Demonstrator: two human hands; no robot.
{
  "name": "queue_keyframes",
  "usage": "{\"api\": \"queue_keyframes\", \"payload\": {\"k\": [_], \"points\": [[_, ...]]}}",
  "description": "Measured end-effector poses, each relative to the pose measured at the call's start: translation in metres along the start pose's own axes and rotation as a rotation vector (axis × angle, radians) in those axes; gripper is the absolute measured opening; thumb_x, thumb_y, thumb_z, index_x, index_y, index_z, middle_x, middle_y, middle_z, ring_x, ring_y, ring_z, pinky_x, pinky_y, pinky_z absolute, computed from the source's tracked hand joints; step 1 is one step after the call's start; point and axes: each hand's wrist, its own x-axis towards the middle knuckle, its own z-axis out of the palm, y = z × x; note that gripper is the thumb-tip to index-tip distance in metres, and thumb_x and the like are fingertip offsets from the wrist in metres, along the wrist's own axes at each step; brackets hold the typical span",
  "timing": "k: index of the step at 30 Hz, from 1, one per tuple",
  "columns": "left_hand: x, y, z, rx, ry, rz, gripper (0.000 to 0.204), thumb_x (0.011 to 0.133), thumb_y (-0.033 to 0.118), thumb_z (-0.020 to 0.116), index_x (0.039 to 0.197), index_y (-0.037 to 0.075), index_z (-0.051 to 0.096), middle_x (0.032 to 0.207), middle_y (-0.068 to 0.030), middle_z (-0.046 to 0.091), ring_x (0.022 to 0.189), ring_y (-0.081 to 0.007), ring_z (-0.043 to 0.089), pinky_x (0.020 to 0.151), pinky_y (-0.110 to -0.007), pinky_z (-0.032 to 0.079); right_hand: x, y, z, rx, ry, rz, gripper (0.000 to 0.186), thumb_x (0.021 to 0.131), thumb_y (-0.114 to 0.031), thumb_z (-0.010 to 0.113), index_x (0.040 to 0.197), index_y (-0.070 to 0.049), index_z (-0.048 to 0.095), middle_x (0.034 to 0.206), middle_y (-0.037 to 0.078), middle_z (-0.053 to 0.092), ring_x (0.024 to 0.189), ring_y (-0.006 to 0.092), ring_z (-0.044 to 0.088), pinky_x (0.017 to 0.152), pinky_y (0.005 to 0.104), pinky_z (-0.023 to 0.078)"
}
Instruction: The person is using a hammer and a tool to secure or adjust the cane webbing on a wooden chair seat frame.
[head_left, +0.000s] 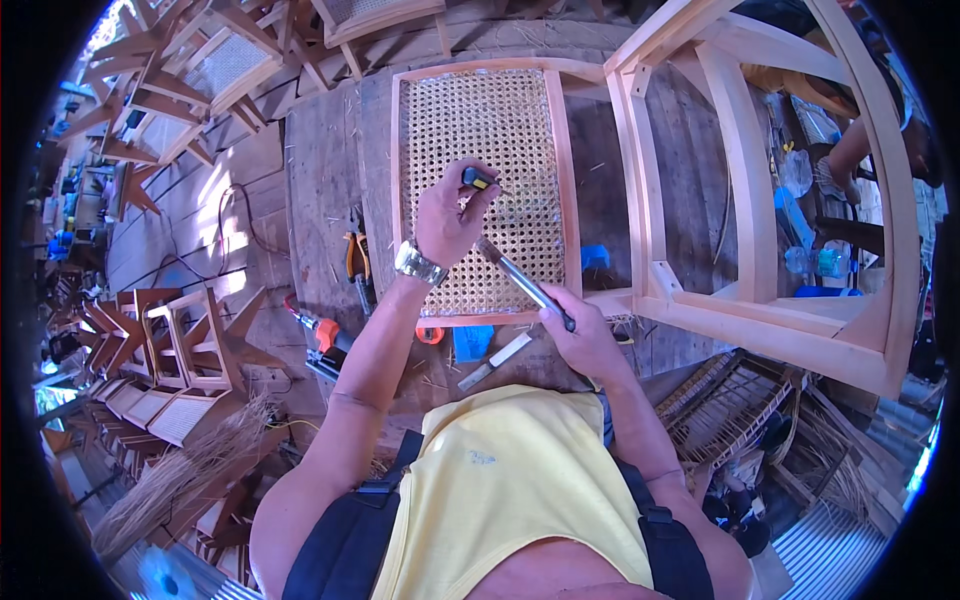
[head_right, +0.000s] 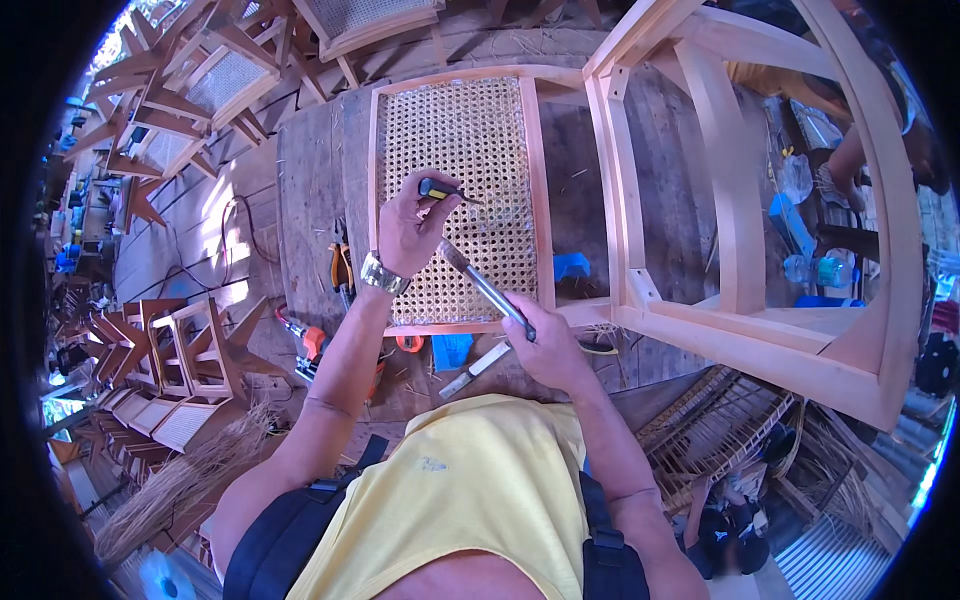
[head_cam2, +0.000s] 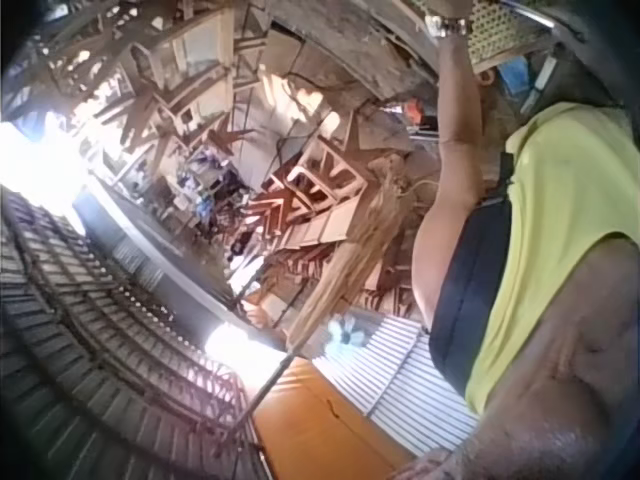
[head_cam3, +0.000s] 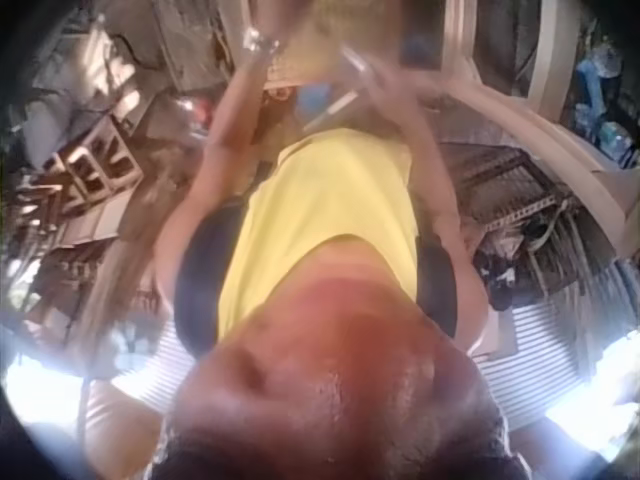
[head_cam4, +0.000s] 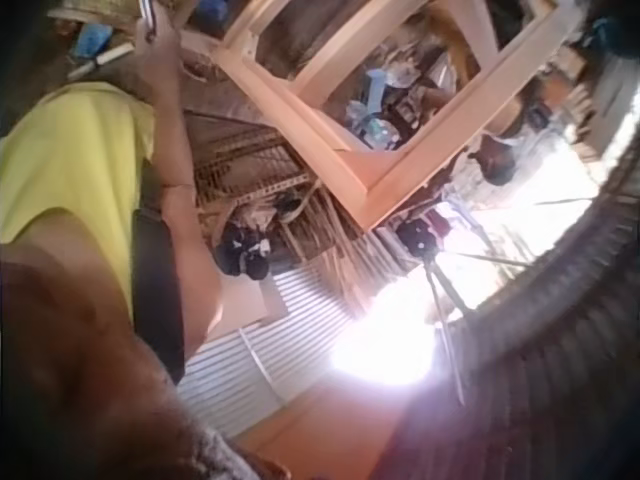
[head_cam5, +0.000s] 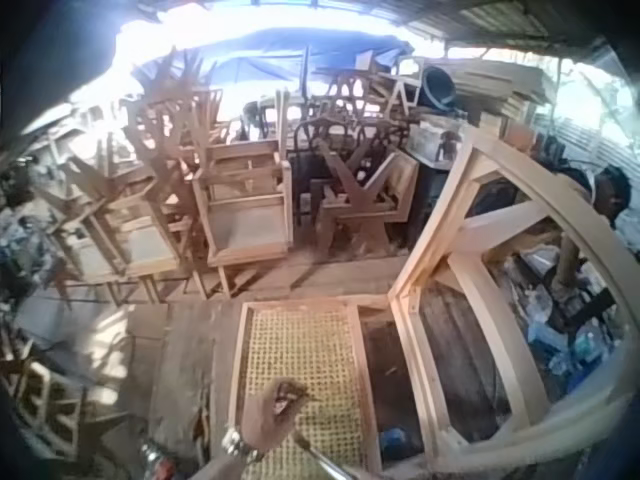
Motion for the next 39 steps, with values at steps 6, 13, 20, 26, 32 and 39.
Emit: {"api": "queue_keyframes", "payload": {"k": [6, 13, 20, 26, 32, 39], "points": [[0.003, 0.009, -0.005, 0.047, -0.043, -0.039, 0.025, 0.090, 0.003, 0.071, 0.112, 0.005, 0.060, 0.100, -0.0063, 0.073, 0.090, -0.0146, 0.072, 0.080, -0.029, 0.059, 0.003, 0.002, 0.009, -0.046, 0.046, -0.085, 0.037, 0.098, -0.012, 0.058, 0.132, 0.001, 0.055, 0.080, 0.002, 0.057, 0.071, 0.0083, 0.050, 0.064, 0.0260, 0.044], [-0.005, -0.003, 0.006, -0.020, -0.030, -0.071, 0.025, 0.088, 0.002, 0.071, 0.110, 0.006, 0.059, 0.093, -0.0089, 0.074, 0.088, -0.0217, 0.074, 0.080, -0.031, 0.060, 0.007, 0.018, 0.009, -0.066, 0.060, -0.130, 0.038, 0.100, -0.014, 0.055, 0.134, 0.002, 0.054, 0.093, 0.006, 0.063, 0.084, 0.0098, 0.056, 0.077, 0.0267, 0.048], [0.015, -0.005, -0.005, -0.111, 0.061, -0.146, 0.024, 0.093, 0.001, 0.068, 0.114, 0.003, 0.059, 0.103, -0.0052, 0.073, 0.091, -0.0088, 0.068, 0.077, -0.022, 0.055, 0.007, 0.022, -0.002, -0.023, 0.237, -0.133, 0.039, 0.099, -0.017, 0.056, 0.133, 0.002, 0.054, 0.097, 0.013, 0.066, 0.082, 0.0149, 0.060, 0.077, 0.0299, 0.049], [0.035, -0.016, 0.011, -0.087, 0.204, -0.051, 0.021, 0.089, 0.005, 0.073, 0.108, 0.006, 0.063, 0.091, -0.0046, 0.074, 0.077, -0.0091, 0.069, 0.062, -0.024, 0.053, 0.023, 0.012, -0.009, 0.132, 0.404, -0.105, 0.036, 0.100, -0.014, 0.055, 0.133, 0.001, 0.055, 0.097, 0.000, 0.058, 0.086, 0.0065, 0.051, 0.080, 0.0236, 0.044], [0.030, -0.016, 0.024, 0.021, 0.112, 0.049, 0.023, 0.091, 0.007, 0.072, 0.111, 0.008, 0.061, 0.096, -0.0041, 0.075, 0.077, -0.0094, 0.069, 0.066, -0.024, 0.056, 0.038, 0.009, -0.005, 0.149, 0.519, -0.199, 0.036, 0.100, -0.014, 0.054, 0.133, 0.001, 0.055, 0.096, 0.000, 0.056, 0.083, 0.0067, 0.049, 0.077, 0.0239, 0.043], [0.028, -0.005, 0.009, 0.058, 0.117, -0.048, 0.023, 0.091, 0.005, 0.072, 0.112, 0.007, 0.062, 0.097, -0.0028, 0.075, 0.081, -0.0056, 0.067, 0.065, -0.022, 0.052, 0.032, 0.010, -0.012, 0.139, 0.470, -0.128, 0.036, 0.101, -0.015, 0.054, 0.134, -0.001, 0.055, 0.092, -0.001, 0.055, 0.076, 0.0063, 0.048, 0.070, 0.0238, 0.042]]}}
